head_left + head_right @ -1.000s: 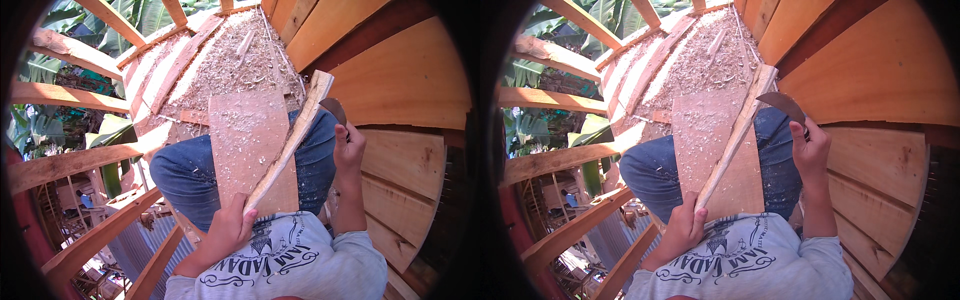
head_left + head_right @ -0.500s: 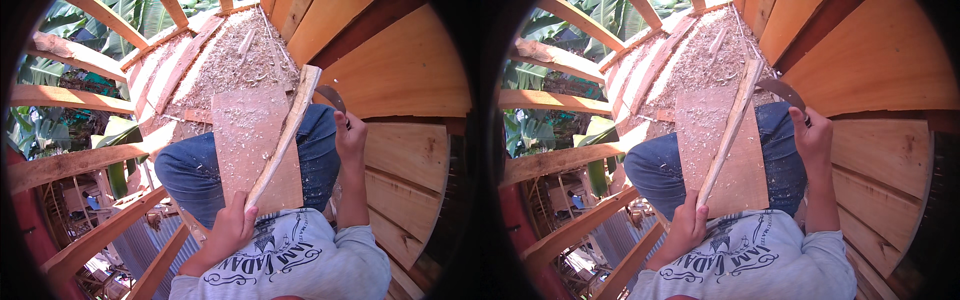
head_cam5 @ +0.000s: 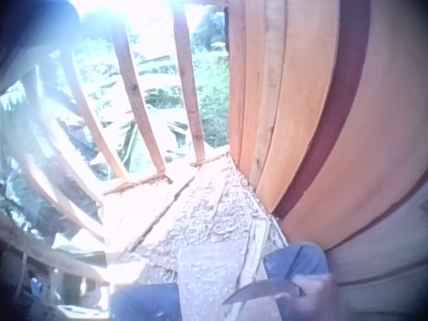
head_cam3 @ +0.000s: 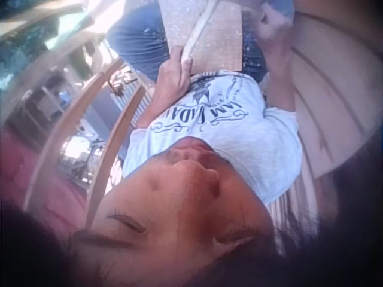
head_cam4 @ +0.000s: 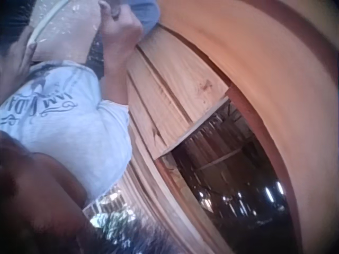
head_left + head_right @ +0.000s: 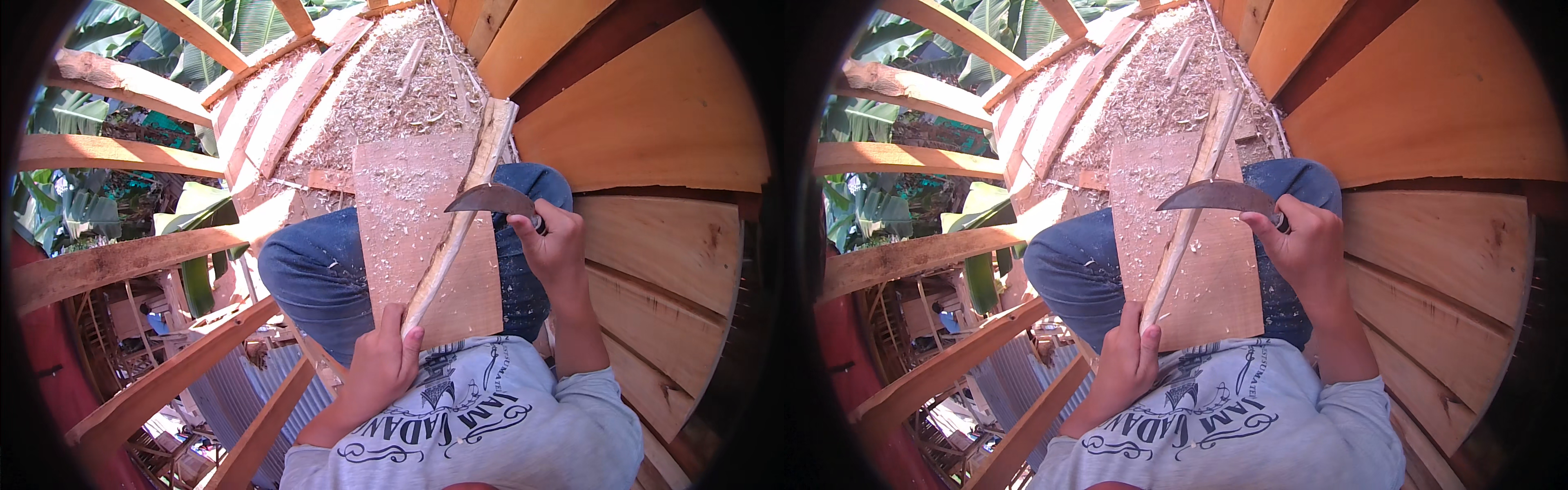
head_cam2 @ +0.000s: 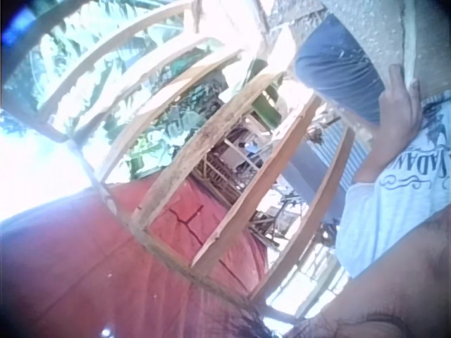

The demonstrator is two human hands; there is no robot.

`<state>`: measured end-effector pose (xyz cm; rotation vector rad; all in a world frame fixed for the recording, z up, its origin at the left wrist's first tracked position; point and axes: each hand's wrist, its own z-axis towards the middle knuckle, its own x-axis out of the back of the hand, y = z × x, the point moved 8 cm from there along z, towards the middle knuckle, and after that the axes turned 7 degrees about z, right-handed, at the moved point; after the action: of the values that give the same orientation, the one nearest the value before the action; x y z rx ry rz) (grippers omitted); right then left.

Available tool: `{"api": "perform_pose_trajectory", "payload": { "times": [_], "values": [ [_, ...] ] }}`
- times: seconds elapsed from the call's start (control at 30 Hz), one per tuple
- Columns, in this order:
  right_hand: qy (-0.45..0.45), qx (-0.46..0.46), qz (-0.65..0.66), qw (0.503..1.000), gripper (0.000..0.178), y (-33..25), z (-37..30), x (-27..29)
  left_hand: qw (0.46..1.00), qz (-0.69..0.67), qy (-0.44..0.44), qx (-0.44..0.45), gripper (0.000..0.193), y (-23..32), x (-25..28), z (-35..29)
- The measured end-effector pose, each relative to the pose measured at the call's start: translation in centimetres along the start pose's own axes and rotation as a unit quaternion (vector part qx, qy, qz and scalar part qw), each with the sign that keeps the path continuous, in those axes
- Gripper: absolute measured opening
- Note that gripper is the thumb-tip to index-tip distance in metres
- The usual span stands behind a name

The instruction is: The person sits cross-legged on a wooden platform and uses a curved knife to shave and smooth a long, thin piece of wood. They repeatedly scrape the blade along the wood's length, removing shavings and refining the surface.

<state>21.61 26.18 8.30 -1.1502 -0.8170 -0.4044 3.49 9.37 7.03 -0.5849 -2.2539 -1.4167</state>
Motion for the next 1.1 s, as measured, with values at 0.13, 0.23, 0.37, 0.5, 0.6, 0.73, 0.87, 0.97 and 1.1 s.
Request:
{"api": "perform_pose_trajectory", "payload": {
  "times": [0.13,0.23,0.37,0.5,0.6,0.73,0.87,0.97,1.1],
  "values": [
    [-0.068,0.084,0.026,0.994,0.056,-4.0,-2.1,-2.1,1.0,0.007,0.024,-0.019,0.023,0.3,0.2,0.0],
    [-0.026,0.093,-0.002,0.995,0.055,-2.8,-1.1,-1.6,1.0,-0.004,0.018,-0.009,0.023,0.3,0.1,-0.2],
    [0.061,0.006,-0.007,0.998,0.058,2.2,1.0,0.7,1.0,-0.012,-0.003,0.004,0.023,0.1,-0.4,-0.6],
    [0.109,-0.129,0.005,0.986,0.058,6.7,1.0,4.6,1.0,-0.003,0.002,-0.027,0.022,0.4,-0.4,-0.8],
    [0.016,0.01,0.052,0.998,0.059,-0.3,-0.5,1.2,1.0,0.005,-0.005,-0.004,0.022,0.3,-0.8,0.1],
    [0.005,0.033,0.031,0.999,0.06,-0.6,-0.3,-0.3,0.999,-0.031,-0.018,0.002,0.021,0.8,-1.0,-0.2],
    [0.067,-0.091,0.035,0.993,0.06,4.9,1.2,2.8,0.998,-0.044,-0.036,0.005,0.022,0.7,-0.9,-0.6],
    [0.031,-0.059,0.032,0.997,0.06,3.1,0.6,2.5,0.998,-0.047,-0.03,0.013,0.022,0.9,-0.8,-0.1],
    [-0.029,0.056,0.048,0.997,0.059,-2.2,-1.4,-0.5,1.0,-0.011,-0.002,-0.024,0.023,1.8,-1.1,0.3]
  ]
}}
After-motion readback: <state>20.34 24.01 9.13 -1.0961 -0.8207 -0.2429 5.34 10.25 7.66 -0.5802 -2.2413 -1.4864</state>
